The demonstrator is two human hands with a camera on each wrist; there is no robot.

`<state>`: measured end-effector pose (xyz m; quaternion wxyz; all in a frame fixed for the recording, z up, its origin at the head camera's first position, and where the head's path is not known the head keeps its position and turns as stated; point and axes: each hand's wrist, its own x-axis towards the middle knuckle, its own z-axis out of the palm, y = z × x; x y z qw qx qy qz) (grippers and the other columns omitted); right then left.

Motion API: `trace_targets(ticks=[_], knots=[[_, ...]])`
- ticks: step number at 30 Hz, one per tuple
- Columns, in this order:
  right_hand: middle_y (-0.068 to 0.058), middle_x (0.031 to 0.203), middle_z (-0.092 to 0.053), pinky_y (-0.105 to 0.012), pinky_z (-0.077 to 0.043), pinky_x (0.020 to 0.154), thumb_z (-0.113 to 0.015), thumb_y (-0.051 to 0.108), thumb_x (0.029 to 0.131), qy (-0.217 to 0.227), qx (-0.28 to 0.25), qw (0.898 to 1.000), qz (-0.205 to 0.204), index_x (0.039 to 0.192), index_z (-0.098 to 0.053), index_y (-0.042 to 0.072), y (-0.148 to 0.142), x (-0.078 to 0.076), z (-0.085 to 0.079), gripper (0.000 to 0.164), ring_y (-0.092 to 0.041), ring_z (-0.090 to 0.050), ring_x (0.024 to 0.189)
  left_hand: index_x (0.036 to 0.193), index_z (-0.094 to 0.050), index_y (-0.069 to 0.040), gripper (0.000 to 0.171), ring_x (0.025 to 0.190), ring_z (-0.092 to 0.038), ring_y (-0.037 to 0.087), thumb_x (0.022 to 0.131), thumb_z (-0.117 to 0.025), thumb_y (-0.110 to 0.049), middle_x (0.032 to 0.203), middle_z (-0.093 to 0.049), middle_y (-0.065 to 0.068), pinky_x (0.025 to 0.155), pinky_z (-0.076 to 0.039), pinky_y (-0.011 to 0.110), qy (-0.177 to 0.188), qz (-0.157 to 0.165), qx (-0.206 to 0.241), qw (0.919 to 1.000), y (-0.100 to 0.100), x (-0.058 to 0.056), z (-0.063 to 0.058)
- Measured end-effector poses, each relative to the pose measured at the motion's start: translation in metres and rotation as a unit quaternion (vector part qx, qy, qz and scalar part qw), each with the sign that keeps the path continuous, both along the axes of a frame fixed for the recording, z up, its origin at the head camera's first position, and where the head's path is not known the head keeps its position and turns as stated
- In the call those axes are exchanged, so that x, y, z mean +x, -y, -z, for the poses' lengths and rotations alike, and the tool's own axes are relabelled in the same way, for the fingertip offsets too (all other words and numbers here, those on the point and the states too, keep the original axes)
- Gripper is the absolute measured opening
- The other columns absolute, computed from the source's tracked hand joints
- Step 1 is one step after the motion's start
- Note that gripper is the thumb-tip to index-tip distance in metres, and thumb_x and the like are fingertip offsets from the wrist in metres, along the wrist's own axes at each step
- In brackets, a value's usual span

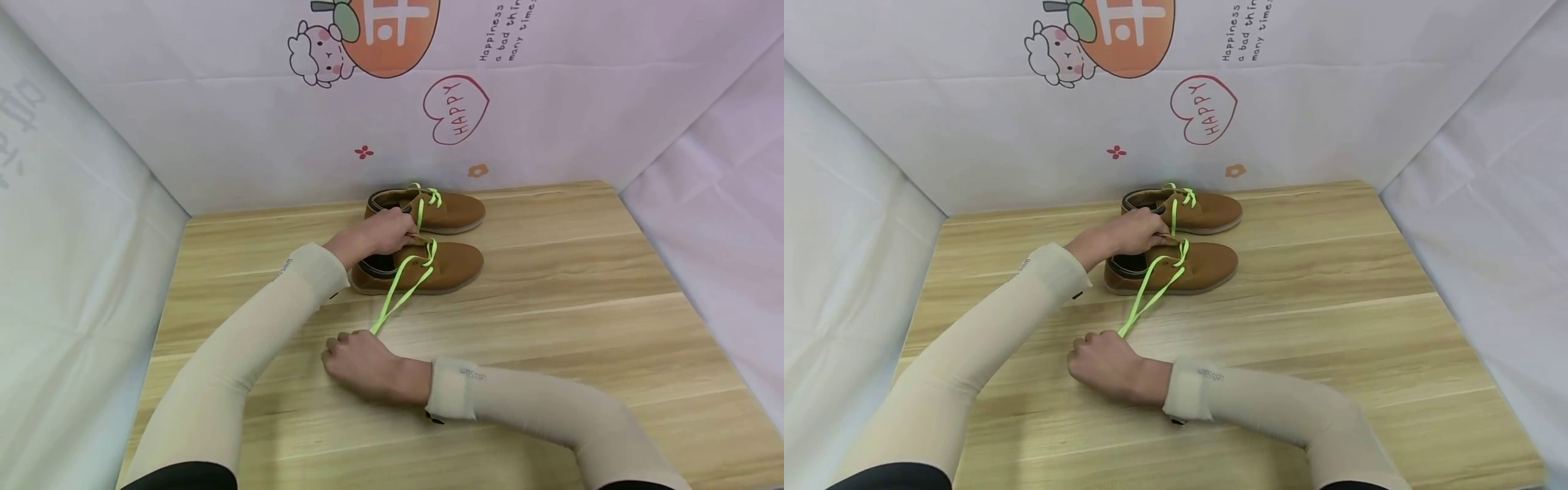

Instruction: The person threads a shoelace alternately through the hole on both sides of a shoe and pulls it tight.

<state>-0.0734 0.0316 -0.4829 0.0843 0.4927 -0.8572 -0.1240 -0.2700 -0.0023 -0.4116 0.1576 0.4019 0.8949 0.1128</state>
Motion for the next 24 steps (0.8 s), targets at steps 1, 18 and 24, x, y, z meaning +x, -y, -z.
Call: trace_targets(ticks=[1, 18, 24], knots=[[0.007, 0.08, -0.063, -0.025, -0.047, 0.051, -0.069, 0.012, 0.093, -0.003, 0.001, 1.0, -0.008, 0.087, -0.072, 0.023, -0.003, 0.003, 0.0, 0.013, -0.008, -0.059, 0.068, 0.077, -0.06, -0.009, 0.034, 0.065, -0.042, 0.015, 0.11, -0.059, -0.016, 0.067, -0.045, -0.001, 0.068, -0.037, 0.028, 0.0, -0.001, 0.0, 1.0, 0.0, 0.0, 0.0], [0.008, 0.09, -0.068, -0.025, -0.056, 0.078, -0.072, 0.027, 0.102, 0.045, -0.129, 0.986, -0.092, 0.093, -0.075, 0.021, -0.096, 0.036, 0.01, 0.012, -0.007, -0.065, 0.083, 0.073, -0.051, -0.013, 0.038, 0.064, -0.039, 0.014, 0.111, -0.057, -0.014, 0.067, -0.043, -0.001, 0.067, -0.035, 0.028, 0.011, -0.002, -0.004, 0.9999, -0.001, 0.0, -0.001], [0.006, 0.095, -0.069, -0.024, -0.056, 0.076, -0.072, 0.018, 0.1, 0.068, -0.148, 0.982, -0.095, 0.097, -0.075, 0.019, -0.113, 0.038, 0.016, 0.005, -0.007, -0.064, 0.087, 0.072, -0.047, -0.014, 0.04, 0.064, -0.037, 0.015, 0.111, -0.057, -0.014, 0.066, -0.04, -0.001, 0.067, -0.033, 0.028, 0.013, -0.006, -0.005, 0.9999, -0.001, -0.001, 0.0]])
